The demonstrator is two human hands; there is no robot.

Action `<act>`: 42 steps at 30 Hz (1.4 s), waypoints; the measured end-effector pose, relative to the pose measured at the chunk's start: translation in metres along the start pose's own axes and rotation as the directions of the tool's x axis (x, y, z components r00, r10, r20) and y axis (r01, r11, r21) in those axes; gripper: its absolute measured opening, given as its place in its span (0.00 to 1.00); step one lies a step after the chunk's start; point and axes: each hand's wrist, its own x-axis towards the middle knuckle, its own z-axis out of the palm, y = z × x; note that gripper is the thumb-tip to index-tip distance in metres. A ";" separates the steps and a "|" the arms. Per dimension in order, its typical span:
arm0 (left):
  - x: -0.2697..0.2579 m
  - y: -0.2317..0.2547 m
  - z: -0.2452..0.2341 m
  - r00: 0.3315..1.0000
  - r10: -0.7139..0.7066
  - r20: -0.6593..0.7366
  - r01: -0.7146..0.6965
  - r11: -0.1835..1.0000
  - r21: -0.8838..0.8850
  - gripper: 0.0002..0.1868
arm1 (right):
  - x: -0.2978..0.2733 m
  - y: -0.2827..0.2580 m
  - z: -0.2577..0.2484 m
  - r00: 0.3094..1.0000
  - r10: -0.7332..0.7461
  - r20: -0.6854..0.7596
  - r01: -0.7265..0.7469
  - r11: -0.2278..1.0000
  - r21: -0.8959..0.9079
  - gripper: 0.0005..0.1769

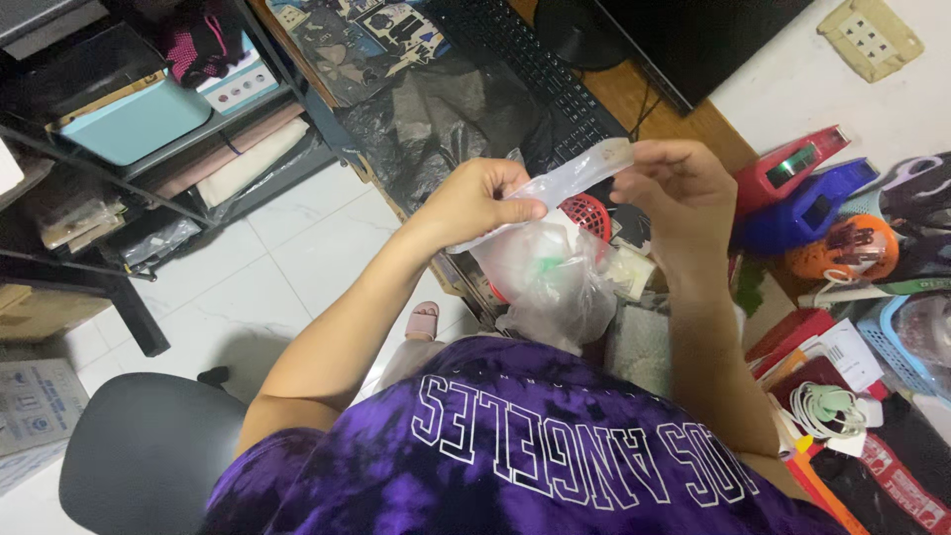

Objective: The person sorts various small items including papers, plastic bags, and a boxed item by hand on a cluttered desk, placing some into a red basket and others to the side.

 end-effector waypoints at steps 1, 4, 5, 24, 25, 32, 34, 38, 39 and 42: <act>0.002 -0.002 0.000 1.000 0.001 -0.001 -0.001 1.000 0.000 0.12 | 0.001 -0.001 -0.002 1.000 0.000 0.001 0.000 1.000 0.000 0.14; 0.005 -0.006 0.002 0.998 -0.051 0.040 0.054 0.995 -0.080 0.12 | 0.004 -0.003 -0.006 0.999 0.053 -0.010 -0.052 0.998 0.038 0.12; 0.006 -0.006 0.002 0.998 -0.041 0.047 0.045 0.995 -0.084 0.13 | 0.005 -0.005 -0.007 0.999 0.048 0.007 -0.048 0.999 0.016 0.12; 0.009 -0.007 0.002 0.997 0.030 0.066 -0.025 0.997 -0.072 0.14 | 0.016 0.006 -0.013 0.992 0.054 0.115 -0.050 0.998 -0.033 0.12; 0.009 -0.009 0.002 0.997 0.031 0.065 -0.026 0.997 -0.071 0.14 | 0.016 0.008 -0.013 0.992 0.053 0.117 -0.049 0.998 -0.033 0.12; 0.009 -0.016 0.001 0.998 0.009 0.065 -0.005 0.998 -0.070 0.13 | 0.014 0.010 -0.015 0.993 -0.004 0.121 0.013 0.997 -0.071 0.08; 0.011 -0.017 0.001 0.998 -0.018 0.061 0.023 0.997 -0.077 0.13 | 0.014 0.010 -0.016 0.996 0.004 0.091 0.006 0.993 -0.115 0.07; 0.015 -0.019 0.000 0.995 -0.040 0.090 0.052 0.989 -0.139 0.12 | 0.018 0.013 -0.022 0.999 0.007 0.054 0.005 0.974 -0.228 0.04; 0.016 -0.019 -0.001 0.992 -0.100 0.082 0.111 0.984 -0.140 0.12 | 0.020 0.014 -0.024 1.000 0.015 0.027 -0.007 0.960 -0.278 0.03; 0.015 -0.022 -0.011 0.988 0.024 0.156 0.025 0.952 -0.304 0.09 | 0.028 0.014 -0.035 0.996 0.049 -0.072 -0.056 0.994 -0.097 0.04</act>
